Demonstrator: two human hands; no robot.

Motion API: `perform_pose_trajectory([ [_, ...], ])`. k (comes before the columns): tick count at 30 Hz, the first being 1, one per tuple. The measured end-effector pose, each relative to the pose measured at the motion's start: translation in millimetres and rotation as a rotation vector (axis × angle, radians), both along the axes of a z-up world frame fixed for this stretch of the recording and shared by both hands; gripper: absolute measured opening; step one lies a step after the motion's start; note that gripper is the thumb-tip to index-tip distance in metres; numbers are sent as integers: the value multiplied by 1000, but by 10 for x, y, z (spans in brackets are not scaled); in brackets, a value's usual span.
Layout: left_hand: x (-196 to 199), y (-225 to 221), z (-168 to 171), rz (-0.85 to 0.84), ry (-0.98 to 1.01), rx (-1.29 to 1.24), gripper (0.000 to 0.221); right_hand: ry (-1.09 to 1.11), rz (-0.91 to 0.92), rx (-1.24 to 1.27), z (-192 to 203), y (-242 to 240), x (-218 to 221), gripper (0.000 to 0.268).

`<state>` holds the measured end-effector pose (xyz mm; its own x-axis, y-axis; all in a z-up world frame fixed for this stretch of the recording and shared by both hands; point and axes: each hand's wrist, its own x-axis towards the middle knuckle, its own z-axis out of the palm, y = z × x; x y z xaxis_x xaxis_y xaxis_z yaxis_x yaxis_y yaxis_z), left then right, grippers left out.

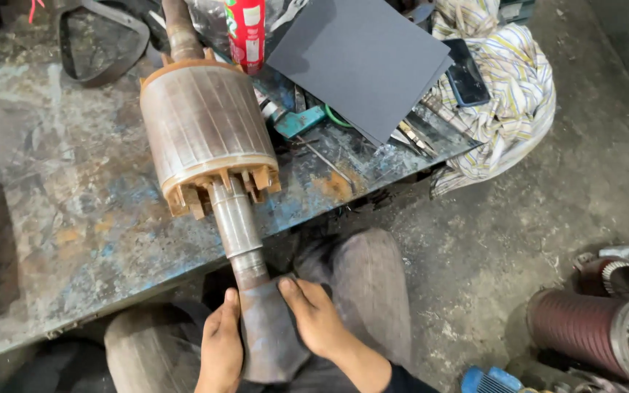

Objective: The person is sanding the metal shaft of a motor rotor using a piece of sandpaper to smooth the surface.

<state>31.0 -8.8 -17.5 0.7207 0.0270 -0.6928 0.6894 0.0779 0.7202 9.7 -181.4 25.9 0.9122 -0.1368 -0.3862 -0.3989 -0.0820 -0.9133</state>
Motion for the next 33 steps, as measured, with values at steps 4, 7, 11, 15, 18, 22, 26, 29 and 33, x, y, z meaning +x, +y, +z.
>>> perform_pose_trajectory([
  [4, -51, -27, 306, -99, -8, 209, 55, 19, -23, -5, -86, -11, -215, 48],
  [7, 21, -65, 491, -93, -417, 258, 19, -54, 7, 44, 59, -12, -49, 40],
  [11, 38, -123, 780, -124, -554, 358, 24, -126, 97, -167, 326, -4, 97, 39],
  [15, 46, -148, 668, -142, -590, 535, 19, -225, 125, -262, 371, -1, 121, 31],
  [18, 62, -142, 633, -162, -660, 596, 16, -232, 126, -281, 294, -28, 110, 47],
  [22, 91, -118, 665, -183, -688, 555, 19, -128, 233, -356, 528, 160, 185, 72],
  [26, 168, -135, 827, -335, -627, 667, 36, -57, 184, -361, 526, 219, 241, 91],
  [29, 157, -210, 906, -383, -557, 756, 46, -86, 162, -371, 428, 227, 228, 89],
  [33, 119, -250, 784, -304, -559, 653, 54, -91, 178, -292, 717, 338, 191, 94],
])
